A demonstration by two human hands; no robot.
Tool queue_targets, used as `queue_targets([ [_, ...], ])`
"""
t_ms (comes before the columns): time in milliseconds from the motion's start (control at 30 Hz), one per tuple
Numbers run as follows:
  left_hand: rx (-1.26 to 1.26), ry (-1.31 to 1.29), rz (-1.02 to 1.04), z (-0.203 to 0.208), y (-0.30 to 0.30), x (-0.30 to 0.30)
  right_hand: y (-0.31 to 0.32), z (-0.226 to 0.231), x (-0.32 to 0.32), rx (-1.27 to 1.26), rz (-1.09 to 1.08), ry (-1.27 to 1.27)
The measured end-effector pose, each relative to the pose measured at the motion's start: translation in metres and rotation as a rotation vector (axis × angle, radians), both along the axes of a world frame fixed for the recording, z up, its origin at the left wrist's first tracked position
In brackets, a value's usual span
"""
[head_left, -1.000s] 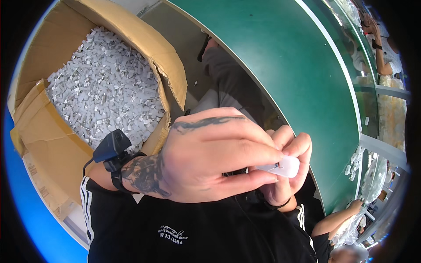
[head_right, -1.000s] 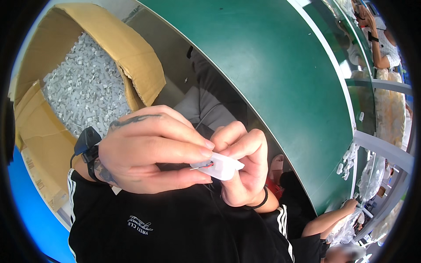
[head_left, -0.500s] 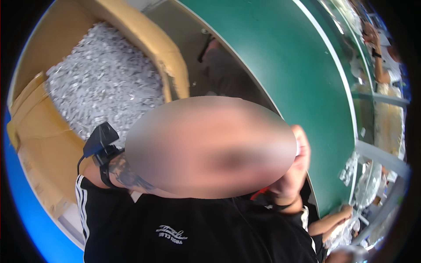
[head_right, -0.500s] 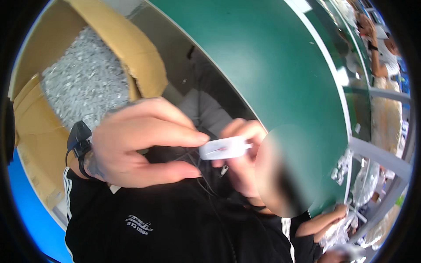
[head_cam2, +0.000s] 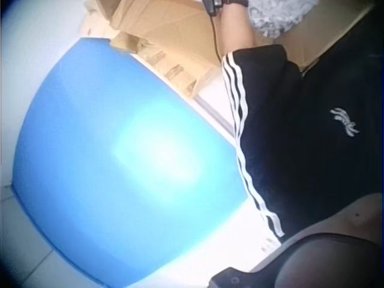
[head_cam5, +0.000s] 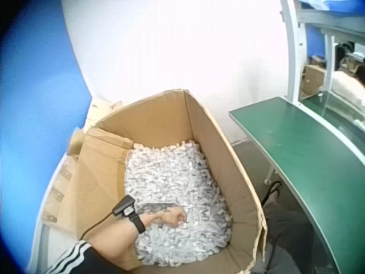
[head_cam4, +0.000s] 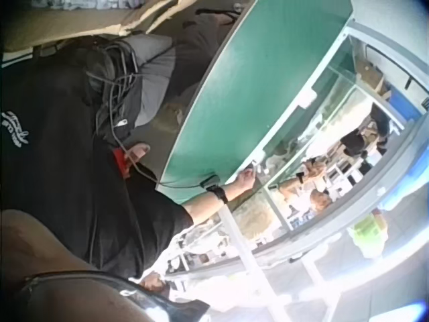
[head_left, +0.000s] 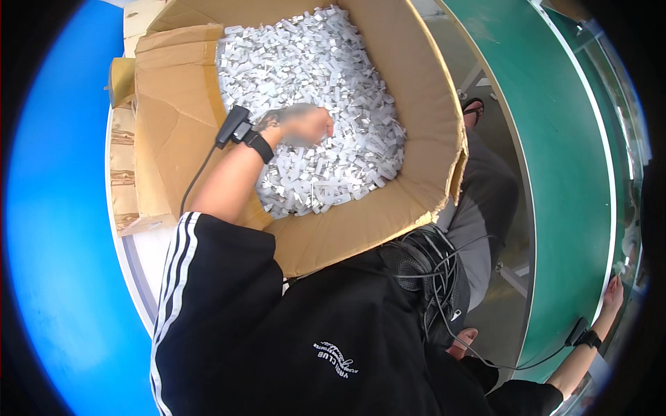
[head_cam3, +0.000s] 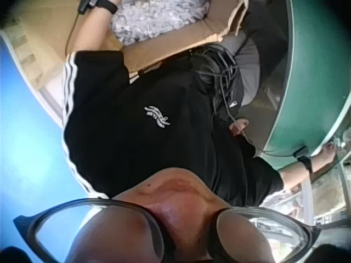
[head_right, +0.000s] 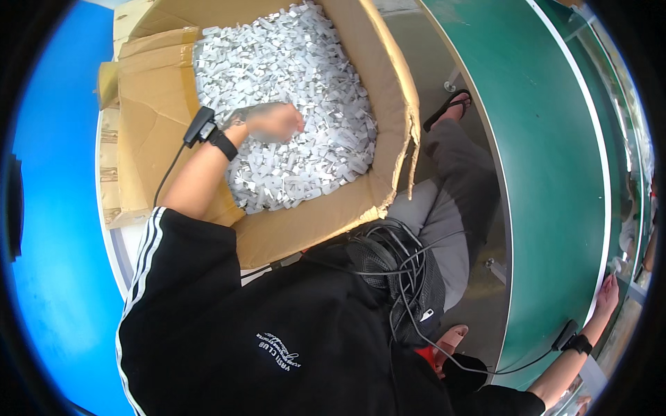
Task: Manually assembling small white plastic components by snapping them together at a factory workbench.
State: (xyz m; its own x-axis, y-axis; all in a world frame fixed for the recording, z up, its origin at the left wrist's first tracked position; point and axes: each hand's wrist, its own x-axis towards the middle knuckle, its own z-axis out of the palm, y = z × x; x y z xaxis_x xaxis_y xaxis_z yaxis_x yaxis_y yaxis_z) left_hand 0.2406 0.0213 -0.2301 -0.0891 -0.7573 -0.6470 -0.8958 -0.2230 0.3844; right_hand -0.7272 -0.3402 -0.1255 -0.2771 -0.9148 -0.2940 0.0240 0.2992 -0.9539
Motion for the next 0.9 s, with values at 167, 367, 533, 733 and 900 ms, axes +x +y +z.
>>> queue_targets([
  [167, 0.103, -0.002, 0.069, -0.012, 0.012, -0.018, 0.058, 0.002, 0.059, -0.221, -0.17, 0.401],
  [367, 0.029, 0.024, 0.007, -0.03, 0.013, -0.013, 0.239, 0.096, 0.269, -0.501, 0.073, 0.313],
  [533, 0.085, -0.059, -0.06, -0.022, 0.001, -0.017, 0.315, 0.092, 0.365, -0.587, -0.043, 0.428],
  [733, -0.026, -0.008, -0.009, 0.064, -0.032, -0.034, 0.343, 0.065, 0.436, -0.733, 0.271, 0.408],
  [900, -0.337, 0.077, -0.068, 0.181, -0.035, -0.091, 0.325, 0.071, 0.545, -0.947, 0.9, 0.318],
])
